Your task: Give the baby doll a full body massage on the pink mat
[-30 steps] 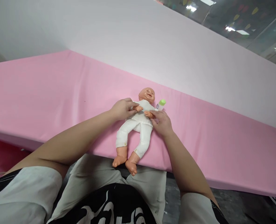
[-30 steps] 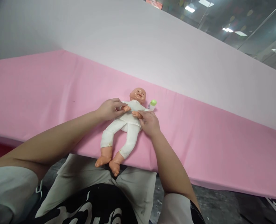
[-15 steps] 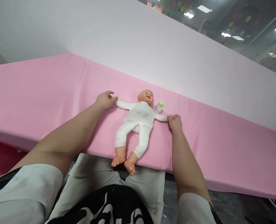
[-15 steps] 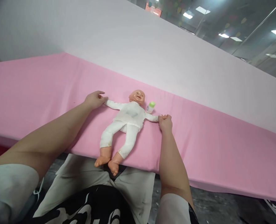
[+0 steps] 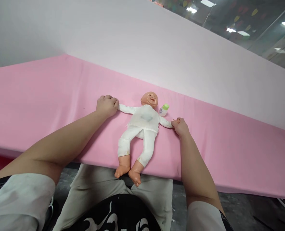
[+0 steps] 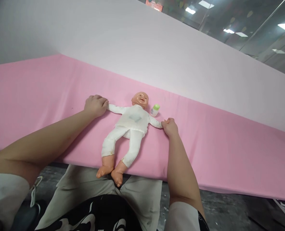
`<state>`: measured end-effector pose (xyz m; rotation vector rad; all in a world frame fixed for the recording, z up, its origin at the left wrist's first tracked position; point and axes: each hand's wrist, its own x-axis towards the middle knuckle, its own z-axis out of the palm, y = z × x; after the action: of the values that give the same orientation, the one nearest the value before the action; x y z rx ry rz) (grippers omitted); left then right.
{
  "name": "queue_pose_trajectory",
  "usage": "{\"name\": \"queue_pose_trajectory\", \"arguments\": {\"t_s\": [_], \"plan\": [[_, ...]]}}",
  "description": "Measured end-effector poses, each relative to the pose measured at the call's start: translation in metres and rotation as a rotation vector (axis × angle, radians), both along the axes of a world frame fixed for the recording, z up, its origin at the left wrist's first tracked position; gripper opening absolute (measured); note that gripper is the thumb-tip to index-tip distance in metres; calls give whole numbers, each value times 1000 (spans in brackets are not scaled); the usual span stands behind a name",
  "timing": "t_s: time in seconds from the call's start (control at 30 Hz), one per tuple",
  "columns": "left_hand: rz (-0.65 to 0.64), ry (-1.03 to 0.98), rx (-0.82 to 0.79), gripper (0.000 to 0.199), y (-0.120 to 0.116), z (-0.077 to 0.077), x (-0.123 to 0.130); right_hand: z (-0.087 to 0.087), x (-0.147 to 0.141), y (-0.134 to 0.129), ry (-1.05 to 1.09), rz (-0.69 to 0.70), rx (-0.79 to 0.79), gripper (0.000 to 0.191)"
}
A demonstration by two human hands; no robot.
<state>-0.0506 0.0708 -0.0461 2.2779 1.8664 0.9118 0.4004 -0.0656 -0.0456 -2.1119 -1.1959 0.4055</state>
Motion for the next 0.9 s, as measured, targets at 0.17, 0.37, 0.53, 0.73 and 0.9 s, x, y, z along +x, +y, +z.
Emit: {"name": "queue_pose_trajectory", "arguments": {"t_s": [0.17,0.37,0.53,0.73,0.9], "plan": [[-271,11,140,50,-29,6,16,-2,-3,2,126,-80,102,90],[-889,169,175,49,-91,13,46,0,-4,4,267,-131,261,93],[-1126,170,210,64,-121,20,51,3,-7,3,186,-161,353,73],[-1147,-35,101,51,-130,18,53,15,-47,-1,131,-39,618,50],[-682,-295,40,52,-115,20,55,21,-92,-5,-165,252,604,40]]}}
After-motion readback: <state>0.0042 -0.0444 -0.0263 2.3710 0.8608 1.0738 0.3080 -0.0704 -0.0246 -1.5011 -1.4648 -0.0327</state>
